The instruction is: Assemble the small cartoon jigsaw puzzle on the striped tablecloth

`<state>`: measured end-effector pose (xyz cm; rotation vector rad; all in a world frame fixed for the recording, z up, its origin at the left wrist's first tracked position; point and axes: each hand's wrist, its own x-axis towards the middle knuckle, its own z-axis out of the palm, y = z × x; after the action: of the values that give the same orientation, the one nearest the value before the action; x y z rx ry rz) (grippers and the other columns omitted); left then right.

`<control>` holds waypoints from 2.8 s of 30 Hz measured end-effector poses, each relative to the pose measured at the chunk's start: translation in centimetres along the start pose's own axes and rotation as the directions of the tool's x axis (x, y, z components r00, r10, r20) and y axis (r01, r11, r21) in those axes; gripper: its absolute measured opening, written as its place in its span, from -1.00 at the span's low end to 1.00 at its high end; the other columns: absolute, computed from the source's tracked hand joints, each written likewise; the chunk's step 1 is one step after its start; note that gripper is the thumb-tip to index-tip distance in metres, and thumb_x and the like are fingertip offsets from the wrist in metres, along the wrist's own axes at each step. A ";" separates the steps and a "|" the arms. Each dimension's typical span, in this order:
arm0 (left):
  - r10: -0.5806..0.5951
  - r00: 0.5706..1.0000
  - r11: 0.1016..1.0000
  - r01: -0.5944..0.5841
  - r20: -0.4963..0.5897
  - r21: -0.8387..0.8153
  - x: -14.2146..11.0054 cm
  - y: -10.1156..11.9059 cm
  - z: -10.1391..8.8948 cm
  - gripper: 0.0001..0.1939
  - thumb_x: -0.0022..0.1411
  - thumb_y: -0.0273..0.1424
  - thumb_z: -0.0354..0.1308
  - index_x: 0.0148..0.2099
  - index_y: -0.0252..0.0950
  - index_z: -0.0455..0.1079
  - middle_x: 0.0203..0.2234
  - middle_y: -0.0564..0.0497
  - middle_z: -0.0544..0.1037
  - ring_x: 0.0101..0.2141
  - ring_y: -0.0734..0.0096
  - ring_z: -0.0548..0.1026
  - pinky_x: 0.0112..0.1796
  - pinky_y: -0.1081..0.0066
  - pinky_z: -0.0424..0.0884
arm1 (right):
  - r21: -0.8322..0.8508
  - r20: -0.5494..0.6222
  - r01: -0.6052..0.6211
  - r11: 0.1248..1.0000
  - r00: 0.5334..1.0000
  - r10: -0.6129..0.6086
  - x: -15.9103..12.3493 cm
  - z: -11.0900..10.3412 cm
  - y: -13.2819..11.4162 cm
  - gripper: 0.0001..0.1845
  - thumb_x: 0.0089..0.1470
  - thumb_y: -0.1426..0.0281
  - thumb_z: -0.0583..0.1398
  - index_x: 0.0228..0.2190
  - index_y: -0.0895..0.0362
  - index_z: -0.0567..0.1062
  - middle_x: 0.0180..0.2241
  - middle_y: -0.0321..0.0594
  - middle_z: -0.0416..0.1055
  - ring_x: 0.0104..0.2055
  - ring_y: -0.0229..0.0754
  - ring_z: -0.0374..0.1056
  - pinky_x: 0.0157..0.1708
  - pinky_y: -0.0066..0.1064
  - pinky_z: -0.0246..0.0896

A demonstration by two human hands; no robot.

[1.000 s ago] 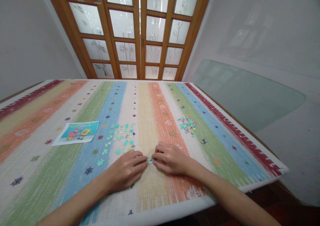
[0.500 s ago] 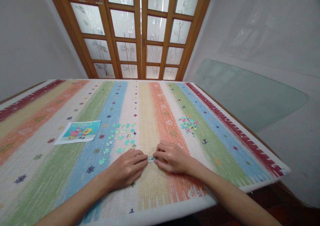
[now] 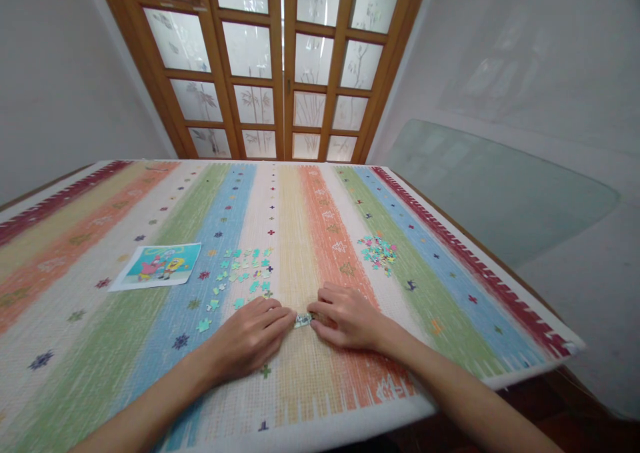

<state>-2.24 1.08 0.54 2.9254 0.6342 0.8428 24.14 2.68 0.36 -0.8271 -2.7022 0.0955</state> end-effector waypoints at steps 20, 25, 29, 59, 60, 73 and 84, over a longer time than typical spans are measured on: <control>-0.256 0.967 0.945 0.249 0.004 0.211 -1.5 -3.3 -1.4 -0.79 0.43 -0.38 0.00 -0.15 -0.32 0.45 -0.27 -0.12 0.47 -0.22 0.14 0.42 -0.17 0.13 0.44 | -0.009 0.017 0.008 1.000 1.000 -0.008 0.0 -0.4 0.2 -0.78 0.25 0.34 0.12 -0.32 0.16 0.53 -0.40 -0.16 0.40 -0.32 -0.15 0.23 -0.36 -0.31 0.04; -0.240 0.971 0.949 0.234 0.003 0.211 -1.4 -3.2 -1.5 -0.77 0.44 -0.41 -0.02 -0.17 -0.33 0.45 -0.29 -0.11 0.46 -0.26 0.16 0.41 -0.20 0.15 0.42 | -0.010 0.019 0.005 1.000 1.000 -0.004 0.0 -0.4 0.2 -0.79 0.25 0.34 0.12 -0.31 0.16 0.53 -0.40 -0.16 0.40 -0.32 -0.14 0.23 -0.36 -0.31 0.03; -0.256 0.967 0.952 0.255 -0.017 0.172 -1.4 -3.2 -1.4 -0.79 0.43 -0.41 0.00 -0.21 -0.30 0.46 -0.31 -0.10 0.46 -0.26 0.17 0.41 -0.20 0.17 0.41 | -0.002 0.017 0.012 1.000 1.000 -0.012 0.0 -0.3 0.3 -0.79 0.25 0.35 0.12 -0.32 0.16 0.52 -0.41 -0.16 0.39 -0.34 -0.16 0.22 -0.37 -0.32 0.03; -0.287 0.953 0.951 0.295 0.094 -0.093 -0.3 0.1 0.7 -0.86 0.44 -0.37 0.07 -0.22 -0.27 0.37 -0.30 -0.05 0.44 -0.29 0.25 0.36 -0.28 0.26 0.31 | -0.048 0.046 0.038 0.998 0.998 -0.036 0.2 -0.4 0.0 -0.77 0.24 0.35 0.14 -0.43 0.15 0.48 -0.42 -0.19 0.38 -0.35 -0.18 0.21 -0.39 -0.32 -0.02; -0.294 0.950 0.948 0.303 0.103 -0.095 -0.3 0.1 0.7 -0.86 0.44 -0.37 0.07 -0.21 -0.27 0.37 -0.30 -0.05 0.44 -0.28 0.24 0.36 -0.27 0.26 0.31 | -0.051 0.047 0.042 0.998 0.998 -0.039 0.2 -0.4 0.0 -0.77 0.24 0.35 0.14 -0.43 0.15 0.47 -0.43 -0.19 0.38 -0.35 -0.18 0.21 -0.39 -0.32 -0.02; -0.378 0.917 0.900 0.397 0.130 -0.181 0.1 0.6 0.4 -0.88 0.38 -0.42 0.13 -0.27 -0.26 0.36 -0.29 -0.03 0.42 -0.25 0.23 0.37 -0.24 0.27 0.32 | -0.040 0.093 0.055 0.998 0.994 -0.051 0.3 -1.0 -0.2 -0.77 0.23 0.36 0.14 -0.45 0.15 0.45 -0.43 -0.19 0.37 -0.36 -0.18 0.19 -0.40 -0.31 -0.06; -0.208 0.975 0.970 0.215 0.073 -0.112 -0.2 0.4 0.8 -0.82 0.47 -0.47 0.00 -0.10 -0.28 0.45 -0.32 -0.06 0.41 -0.29 0.26 0.34 -0.29 0.29 0.33 | -0.033 0.089 0.040 0.999 0.995 -0.037 0.2 -1.0 -0.1 -0.78 0.23 0.35 0.16 -0.44 0.15 0.45 -0.42 -0.20 0.38 -0.37 -0.19 0.20 -0.42 -0.32 -0.09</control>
<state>-1.82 0.68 -0.20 2.7043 0.8420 0.7379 24.21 2.66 1.44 -0.7982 -2.8090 0.0782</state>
